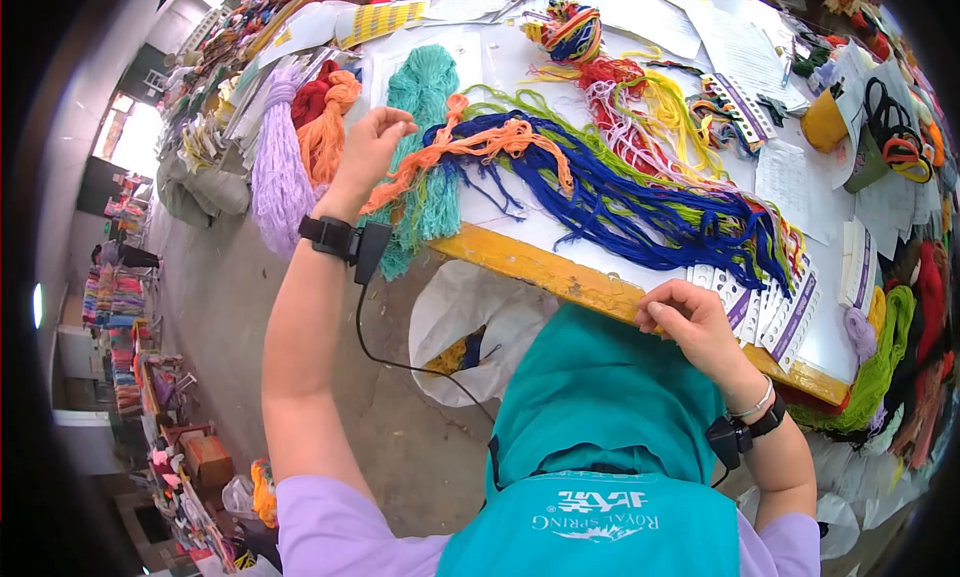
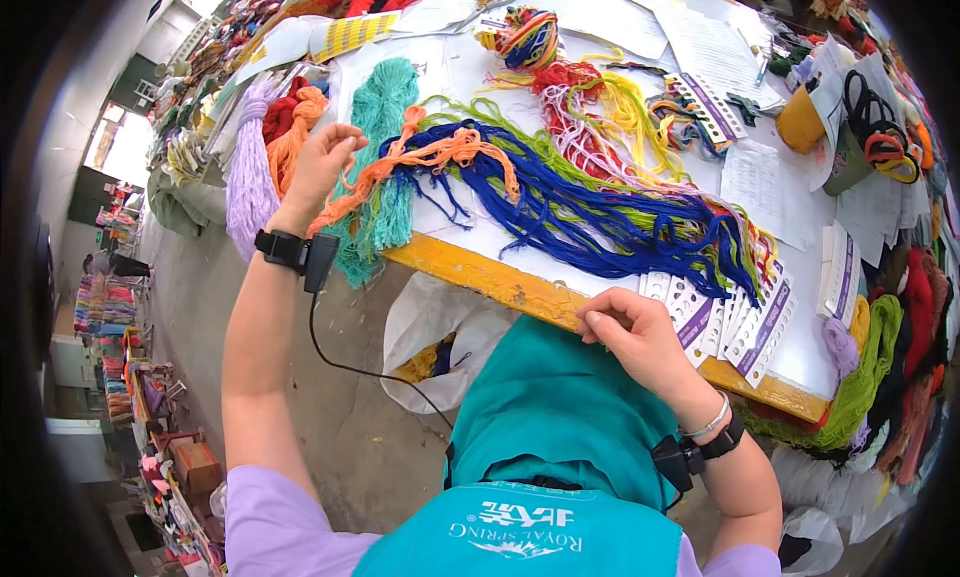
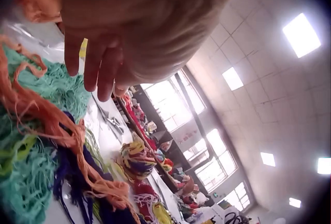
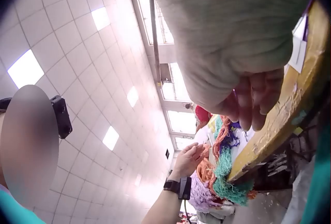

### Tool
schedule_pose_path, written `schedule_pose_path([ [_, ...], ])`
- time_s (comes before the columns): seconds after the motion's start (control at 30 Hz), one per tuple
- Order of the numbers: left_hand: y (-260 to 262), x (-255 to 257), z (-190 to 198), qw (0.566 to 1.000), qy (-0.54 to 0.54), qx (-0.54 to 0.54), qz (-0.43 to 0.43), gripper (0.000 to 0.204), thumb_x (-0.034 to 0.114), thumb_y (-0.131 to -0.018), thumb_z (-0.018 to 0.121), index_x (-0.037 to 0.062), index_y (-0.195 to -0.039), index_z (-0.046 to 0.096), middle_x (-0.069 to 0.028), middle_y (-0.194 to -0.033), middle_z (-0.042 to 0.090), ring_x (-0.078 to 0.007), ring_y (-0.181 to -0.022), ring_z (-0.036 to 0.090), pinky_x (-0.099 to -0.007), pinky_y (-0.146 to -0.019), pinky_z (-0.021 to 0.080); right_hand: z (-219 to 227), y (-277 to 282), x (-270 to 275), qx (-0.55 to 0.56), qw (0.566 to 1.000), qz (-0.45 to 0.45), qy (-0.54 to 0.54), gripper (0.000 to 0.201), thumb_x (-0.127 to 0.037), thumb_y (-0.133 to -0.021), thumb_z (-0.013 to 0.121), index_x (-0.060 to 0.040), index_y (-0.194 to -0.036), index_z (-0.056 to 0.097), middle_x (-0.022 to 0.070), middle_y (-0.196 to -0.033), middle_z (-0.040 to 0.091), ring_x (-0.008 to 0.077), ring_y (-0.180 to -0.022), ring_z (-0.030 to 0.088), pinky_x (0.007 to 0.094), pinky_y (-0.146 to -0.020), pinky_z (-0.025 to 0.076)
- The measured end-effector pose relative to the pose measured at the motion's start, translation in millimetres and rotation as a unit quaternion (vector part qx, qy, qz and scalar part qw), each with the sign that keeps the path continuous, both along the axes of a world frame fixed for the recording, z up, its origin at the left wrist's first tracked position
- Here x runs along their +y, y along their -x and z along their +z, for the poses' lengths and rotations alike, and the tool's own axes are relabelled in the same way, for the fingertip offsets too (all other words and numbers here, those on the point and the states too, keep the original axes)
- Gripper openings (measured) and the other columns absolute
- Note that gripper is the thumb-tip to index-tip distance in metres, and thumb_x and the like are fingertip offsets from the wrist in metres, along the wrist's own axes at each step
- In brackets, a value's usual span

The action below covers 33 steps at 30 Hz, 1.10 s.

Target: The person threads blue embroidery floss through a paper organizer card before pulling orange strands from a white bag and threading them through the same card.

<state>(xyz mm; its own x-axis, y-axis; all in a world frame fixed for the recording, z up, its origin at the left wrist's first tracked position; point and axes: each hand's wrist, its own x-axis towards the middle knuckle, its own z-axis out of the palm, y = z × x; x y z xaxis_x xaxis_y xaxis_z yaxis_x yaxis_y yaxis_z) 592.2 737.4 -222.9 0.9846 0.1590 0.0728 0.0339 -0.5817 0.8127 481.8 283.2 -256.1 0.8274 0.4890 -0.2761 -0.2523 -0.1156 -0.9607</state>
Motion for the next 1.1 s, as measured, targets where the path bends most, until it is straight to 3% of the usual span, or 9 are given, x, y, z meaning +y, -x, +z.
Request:
schedule_pose_path([
  [0.2, 1.9, 41.7, -6.4, 0.994, -0.108, -0.003, -0.009, 0.021, 0.007, -0.094, 0.052, -0.0010, -0.107, 0.067, -0.0094, -0.100, 0.071, -0.0149, -0.098, 0.065, -0.0294, -0.087, 0.049, -13.2, -8.7, 10.0, -0.082, 0.997, 0.006, -0.002, 0.014, -0.007, -0.096, 0.056, 0.0045, -0.098, 0.064, 0.0075, -0.087, 0.069, 0.0114, -0.082, 0.065, 0.0260, -0.075, 0.053],
  [0.3, 5.3, 62.7, -18.4, 0.963, -0.261, -0.043, 0.048, 0.021, 0.010, -0.091, 0.056, -0.0015, -0.103, 0.070, -0.0109, -0.096, 0.072, -0.0157, -0.092, 0.067, -0.0286, -0.082, 0.051, -15.0, -13.1, 16.8, -0.087, 0.996, -0.001, 0.005, 0.014, -0.007, -0.096, 0.056, 0.0046, -0.098, 0.064, 0.0074, -0.086, 0.069, 0.0118, -0.082, 0.066, 0.0259, -0.074, 0.054],
  [0.43, 3.9, 109.5, -42.7, 0.958, -0.205, -0.058, 0.191, 0.026, 0.023, -0.086, 0.061, 0.0017, -0.097, 0.072, -0.0138, -0.089, 0.072, -0.0244, -0.084, 0.069, -0.0353, -0.077, 0.052, -33.5, -14.9, 17.9, -0.049, 0.998, -0.028, 0.007, 0.014, -0.007, -0.096, 0.055, 0.0039, -0.098, 0.064, 0.0071, -0.085, 0.068, 0.0119, -0.081, 0.066, 0.0254, -0.074, 0.054],
  [0.63, 6.8, 100.0, -52.3, 0.951, -0.241, 0.096, 0.171, 0.030, 0.029, -0.083, 0.067, 0.0000, -0.090, 0.073, -0.0131, -0.081, 0.072, -0.0234, -0.074, 0.069, -0.0350, -0.073, 0.051, -35.9, -18.1, 18.1, -0.009, 0.998, -0.054, 0.013, 0.014, -0.008, -0.096, 0.056, 0.0031, -0.099, 0.064, 0.0067, -0.085, 0.068, 0.0110, -0.079, 0.065, 0.0246, -0.072, 0.054],
  [0.83, 5.6, 110.4, -49.4, 0.961, -0.215, 0.019, 0.175, 0.031, 0.028, -0.084, 0.067, -0.0019, -0.090, 0.071, -0.0119, -0.080, 0.071, -0.0225, -0.075, 0.067, -0.0354, -0.069, 0.050, -36.5, -13.7, 18.1, -0.031, 0.997, -0.061, 0.045, 0.013, -0.008, -0.096, 0.056, 0.0016, -0.100, 0.065, 0.0066, -0.085, 0.069, 0.0106, -0.076, 0.065, 0.0244, -0.069, 0.054],
  [0.93, 26.7, 101.7, -3.0, 0.974, -0.062, -0.029, 0.216, 0.026, 0.024, -0.087, 0.065, -0.0007, -0.091, 0.070, -0.0077, -0.082, 0.070, -0.0195, -0.077, 0.066, -0.0334, -0.067, 0.050, -35.8, -13.7, 19.6, -0.029, 0.997, -0.061, 0.045, 0.013, -0.008, -0.096, 0.056, 0.0013, -0.100, 0.065, 0.0063, -0.085, 0.069, 0.0101, -0.076, 0.065, 0.0237, -0.068, 0.053],
  [0.97, 36.1, 103.6, 14.8, 0.976, 0.087, -0.037, 0.196, 0.022, 0.022, -0.088, 0.064, 0.0008, -0.093, 0.068, -0.0066, -0.084, 0.070, -0.0178, -0.078, 0.066, -0.0316, -0.067, 0.050, -36.5, -13.5, 19.0, -0.032, 0.997, -0.060, 0.043, 0.013, -0.008, -0.096, 0.056, 0.0013, -0.100, 0.065, 0.0062, -0.085, 0.069, 0.0099, -0.076, 0.065, 0.0234, -0.068, 0.053],
  [1.03, 55.6, 116.2, 55.1, 0.937, 0.320, -0.060, 0.126, 0.016, 0.019, -0.090, 0.062, 0.0040, -0.096, 0.066, -0.0057, -0.088, 0.069, -0.0148, -0.078, 0.065, -0.0286, -0.068, 0.050, -34.3, -12.6, 19.3, -0.029, 0.997, -0.062, 0.046, 0.013, -0.008, -0.096, 0.057, 0.0010, -0.100, 0.065, 0.0059, -0.085, 0.069, 0.0095, -0.076, 0.065, 0.0231, -0.068, 0.053],
  [1.1, 75.4, 122.5, 99.0, 0.897, 0.420, -0.121, 0.065, 0.014, 0.017, -0.091, 0.061, 0.0046, -0.097, 0.065, -0.0068, -0.088, 0.068, -0.0138, -0.077, 0.064, -0.0261, -0.070, 0.049, -35.4, -12.3, 19.6, -0.033, 0.997, -0.059, 0.045, 0.013, -0.008, -0.096, 0.057, 0.0006, -0.100, 0.065, 0.0055, -0.085, 0.069, 0.0092, -0.076, 0.064, 0.0228, -0.067, 0.052],
])
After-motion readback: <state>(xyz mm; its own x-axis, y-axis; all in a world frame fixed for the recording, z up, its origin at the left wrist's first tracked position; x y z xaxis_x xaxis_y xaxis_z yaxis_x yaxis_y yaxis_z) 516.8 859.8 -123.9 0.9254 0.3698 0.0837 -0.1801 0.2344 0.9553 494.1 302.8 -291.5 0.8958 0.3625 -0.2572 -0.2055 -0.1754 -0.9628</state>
